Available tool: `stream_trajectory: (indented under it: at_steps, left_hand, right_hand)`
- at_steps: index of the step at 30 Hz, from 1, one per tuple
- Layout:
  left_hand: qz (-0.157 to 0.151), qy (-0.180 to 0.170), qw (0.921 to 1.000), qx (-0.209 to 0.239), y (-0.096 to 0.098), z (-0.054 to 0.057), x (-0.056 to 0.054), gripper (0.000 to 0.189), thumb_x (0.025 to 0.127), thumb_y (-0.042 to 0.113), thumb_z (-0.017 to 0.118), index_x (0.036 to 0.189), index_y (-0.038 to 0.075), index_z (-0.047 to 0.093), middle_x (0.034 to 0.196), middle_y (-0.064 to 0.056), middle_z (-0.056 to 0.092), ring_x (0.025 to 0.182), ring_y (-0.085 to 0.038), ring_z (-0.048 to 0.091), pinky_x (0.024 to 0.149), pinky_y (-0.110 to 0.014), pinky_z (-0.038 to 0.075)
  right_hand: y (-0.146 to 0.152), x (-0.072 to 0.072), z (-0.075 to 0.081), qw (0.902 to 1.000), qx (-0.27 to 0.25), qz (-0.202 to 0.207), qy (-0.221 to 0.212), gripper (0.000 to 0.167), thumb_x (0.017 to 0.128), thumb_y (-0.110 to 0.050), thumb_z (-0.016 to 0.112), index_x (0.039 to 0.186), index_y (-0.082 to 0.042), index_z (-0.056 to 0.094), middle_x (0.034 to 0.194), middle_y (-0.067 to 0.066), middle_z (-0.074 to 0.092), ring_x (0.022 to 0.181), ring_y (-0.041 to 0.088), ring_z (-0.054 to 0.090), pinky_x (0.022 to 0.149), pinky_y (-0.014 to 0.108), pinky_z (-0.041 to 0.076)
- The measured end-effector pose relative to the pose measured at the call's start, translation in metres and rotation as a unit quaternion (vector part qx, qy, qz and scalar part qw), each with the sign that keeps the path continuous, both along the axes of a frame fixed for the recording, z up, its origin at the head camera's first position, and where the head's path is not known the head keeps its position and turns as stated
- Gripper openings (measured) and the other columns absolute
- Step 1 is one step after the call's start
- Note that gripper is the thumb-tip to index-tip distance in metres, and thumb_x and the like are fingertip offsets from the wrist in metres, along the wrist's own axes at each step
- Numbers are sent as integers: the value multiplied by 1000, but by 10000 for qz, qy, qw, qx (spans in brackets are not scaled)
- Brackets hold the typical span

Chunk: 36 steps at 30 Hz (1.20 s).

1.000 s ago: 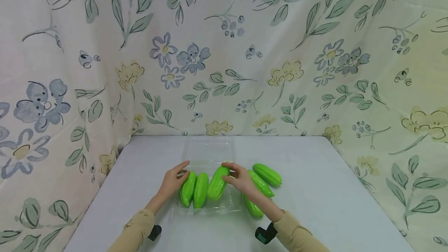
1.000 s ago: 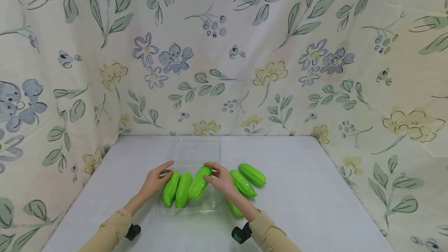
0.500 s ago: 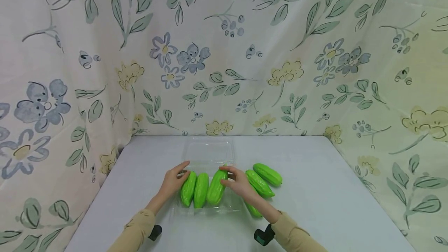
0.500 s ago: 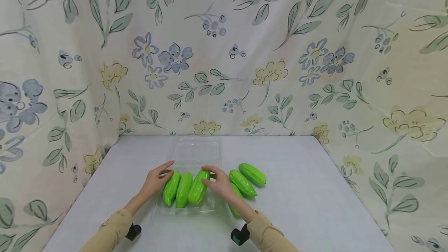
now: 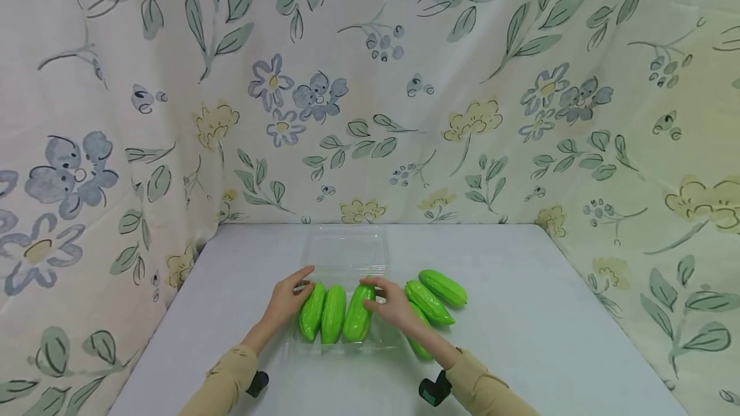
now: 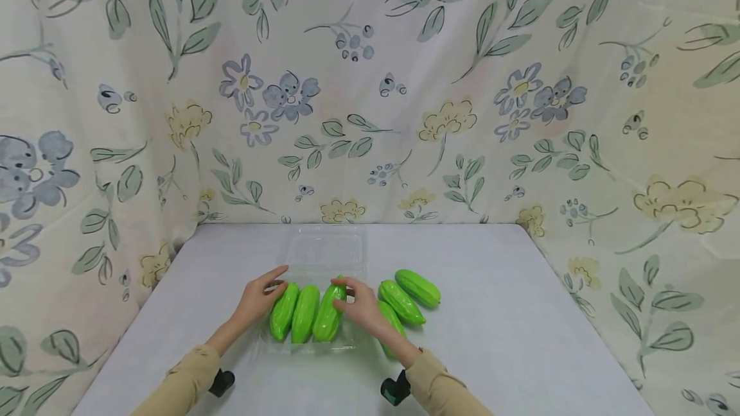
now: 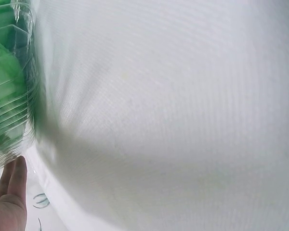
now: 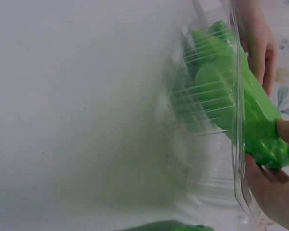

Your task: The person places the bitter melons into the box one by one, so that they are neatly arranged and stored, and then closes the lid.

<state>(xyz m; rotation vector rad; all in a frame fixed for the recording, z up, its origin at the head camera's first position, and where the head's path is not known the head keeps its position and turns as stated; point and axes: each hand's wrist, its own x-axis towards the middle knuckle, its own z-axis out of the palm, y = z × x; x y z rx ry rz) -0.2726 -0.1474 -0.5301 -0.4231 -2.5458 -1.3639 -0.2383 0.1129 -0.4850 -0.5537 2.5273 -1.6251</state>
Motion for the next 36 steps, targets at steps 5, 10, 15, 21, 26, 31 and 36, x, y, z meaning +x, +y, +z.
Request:
stream_trajectory:
  at_steps: [5, 10, 15, 21, 26, 31, 36]
  left_hand:
    - [-11, 16, 10000, 8, 0, 0, -1, 42, 91, 6, 62, 132, 1, 54, 135, -19, 55, 102, -32, 67, 86, -40, 58]
    - [-2, -36, 10000, -13, 0, -1, -1, 42, 91, 8, 62, 132, 2, 54, 135, -18, 55, 103, -31, 66, 87, -41, 58]
    - [24, -55, 10000, -10, 0, -2, -2, 42, 91, 8, 62, 132, 2, 54, 135, -18, 55, 103, -31, 66, 87, -41, 58]
    - [80, -44, 10000, -23, 0, -4, -3, 42, 91, 8, 62, 132, 2, 55, 134, -17, 55, 103, -31, 66, 86, -40, 59]
    - [76, 30, 10000, -3, 0, -4, -3, 42, 91, 7, 62, 131, 2, 55, 134, -18, 56, 102, -32, 66, 84, -40, 59]
    - [51, -38, 10000, 15, 0, -3, -3, 42, 91, 8, 62, 132, 2, 55, 135, -18, 55, 103, -32, 66, 85, -39, 59]
    - [56, -177, 9998, -8, 0, -1, -2, 42, 92, 8, 61, 133, 4, 54, 136, -16, 54, 105, -31, 66, 88, -39, 58]
  right_hand:
    - [-3, 0, -2, 9999, 119, 37, 49, 41, 85, 0, 66, 125, 2, 57, 132, 25, 54, 114, 47, 56, 90, 44, 57]
    - [-6, 1, -4, 9997, 236, 58, 57, 41, 85, 0, 65, 125, 2, 56, 132, 25, 54, 114, 47, 56, 92, 45, 56]
    - [-9, -2, -9, 9993, 312, 107, 178, 40, 85, 0, 63, 124, 4, 56, 131, 25, 55, 113, 46, 57, 93, 47, 55]
    - [-12, -4, -11, 9983, 538, 56, 218, 41, 86, 0, 63, 126, 3, 56, 132, 24, 55, 113, 45, 58, 92, 46, 56]
    - [-15, -4, -11, 9977, 654, -28, 167, 40, 87, -2, 62, 125, 2, 56, 131, 23, 55, 112, 46, 57, 90, 46, 56]
    - [-19, -6, -11, 9971, 748, -109, 117, 37, 88, -3, 62, 125, 2, 57, 133, 22, 55, 112, 47, 56, 89, 47, 56]
    - [-22, -8, -12, 9965, 804, -193, 135, 36, 88, -3, 61, 124, 1, 58, 133, 22, 54, 112, 47, 56, 89, 48, 56]
